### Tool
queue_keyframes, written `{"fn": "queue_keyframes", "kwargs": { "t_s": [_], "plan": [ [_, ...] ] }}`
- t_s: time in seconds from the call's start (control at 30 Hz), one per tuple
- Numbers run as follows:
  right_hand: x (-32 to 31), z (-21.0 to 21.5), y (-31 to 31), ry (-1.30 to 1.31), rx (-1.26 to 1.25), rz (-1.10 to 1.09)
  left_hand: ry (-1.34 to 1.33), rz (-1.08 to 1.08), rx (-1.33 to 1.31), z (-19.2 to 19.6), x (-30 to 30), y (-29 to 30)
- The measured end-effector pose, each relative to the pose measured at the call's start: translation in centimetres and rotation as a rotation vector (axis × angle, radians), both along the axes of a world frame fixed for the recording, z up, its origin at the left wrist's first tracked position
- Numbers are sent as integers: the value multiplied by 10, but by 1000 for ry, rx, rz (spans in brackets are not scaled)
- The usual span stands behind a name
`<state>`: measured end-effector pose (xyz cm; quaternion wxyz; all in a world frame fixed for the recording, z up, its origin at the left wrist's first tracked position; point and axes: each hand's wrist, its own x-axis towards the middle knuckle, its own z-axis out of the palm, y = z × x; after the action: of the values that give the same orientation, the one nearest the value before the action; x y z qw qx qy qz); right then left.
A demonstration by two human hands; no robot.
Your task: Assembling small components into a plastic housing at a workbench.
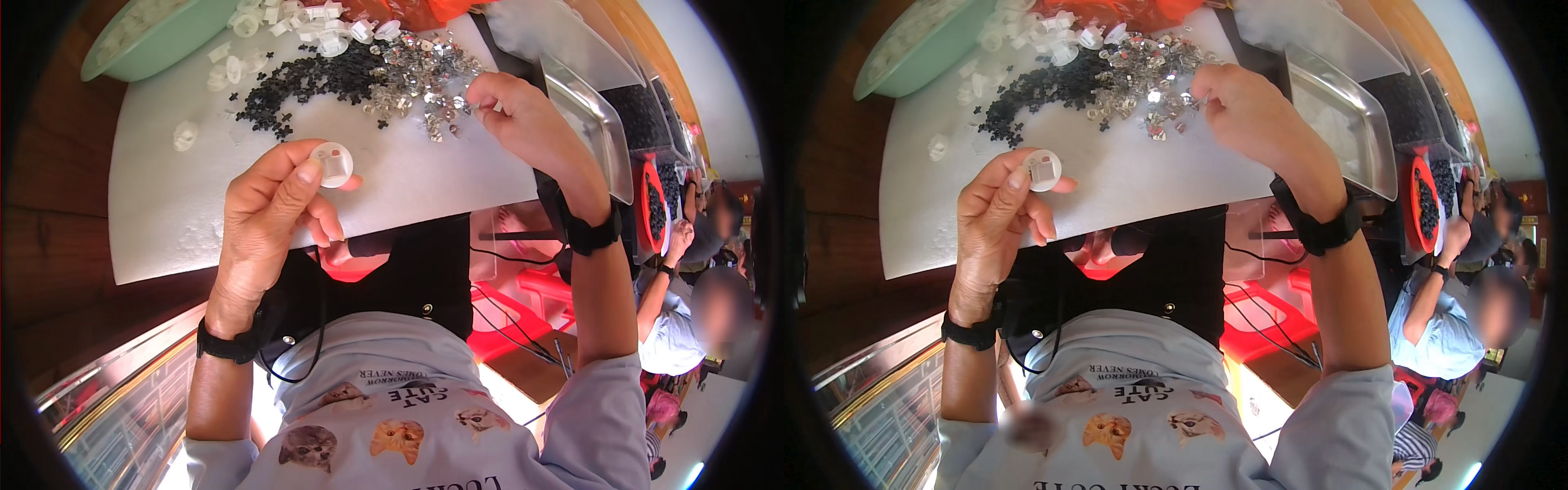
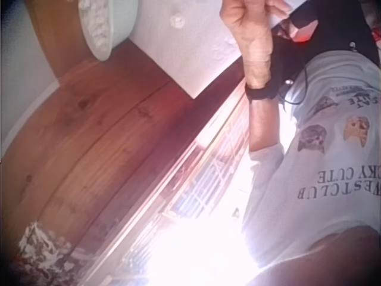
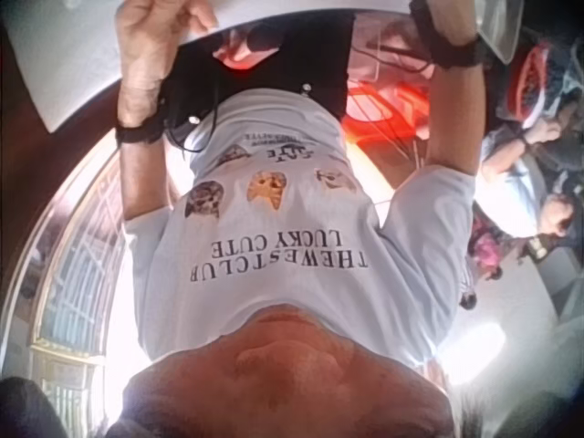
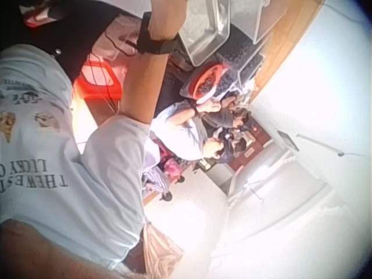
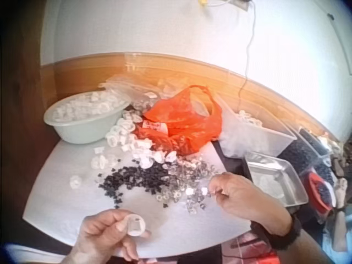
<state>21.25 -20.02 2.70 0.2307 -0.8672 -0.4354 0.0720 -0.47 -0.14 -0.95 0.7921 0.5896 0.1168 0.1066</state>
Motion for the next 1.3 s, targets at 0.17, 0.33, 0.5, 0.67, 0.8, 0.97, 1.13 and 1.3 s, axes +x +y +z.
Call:
{"fn": "queue_keyframes", "kwargs": {
  "t_s": [0.17, 0.33, 0.5, 0.67, 0.8, 0.97, 1.13, 1.3],
  "plan": [
    [4, -3, -7, -101, 35, -2, 2, -3, 13, -2, 1, 0],
    [8, -6, -8, -66, 25, -23, 9, -17, 19, -1, 1, -1],
    [4, -9, 0, 17, 54, 31, 5, -3, 42, -2, 1, 0],
    [2, -3, -6, -35, -81, -26, 16, 2, 46, -2, 1, -1],
    [6, 0, -12, 23, -109, -114, 11, 1, 59, -3, 1, 0],
    [9, -6, -16, 24, 24, -21, 5, 5, 73, -4, 2, -1],
    [5, -5, -17, 41, 33, -22, 9, 13, 88, -5, 2, 0],
    [10, -11, -28, -91, 90, 5, -3, 6, 72, -4, 2, -1]
  ]
}}
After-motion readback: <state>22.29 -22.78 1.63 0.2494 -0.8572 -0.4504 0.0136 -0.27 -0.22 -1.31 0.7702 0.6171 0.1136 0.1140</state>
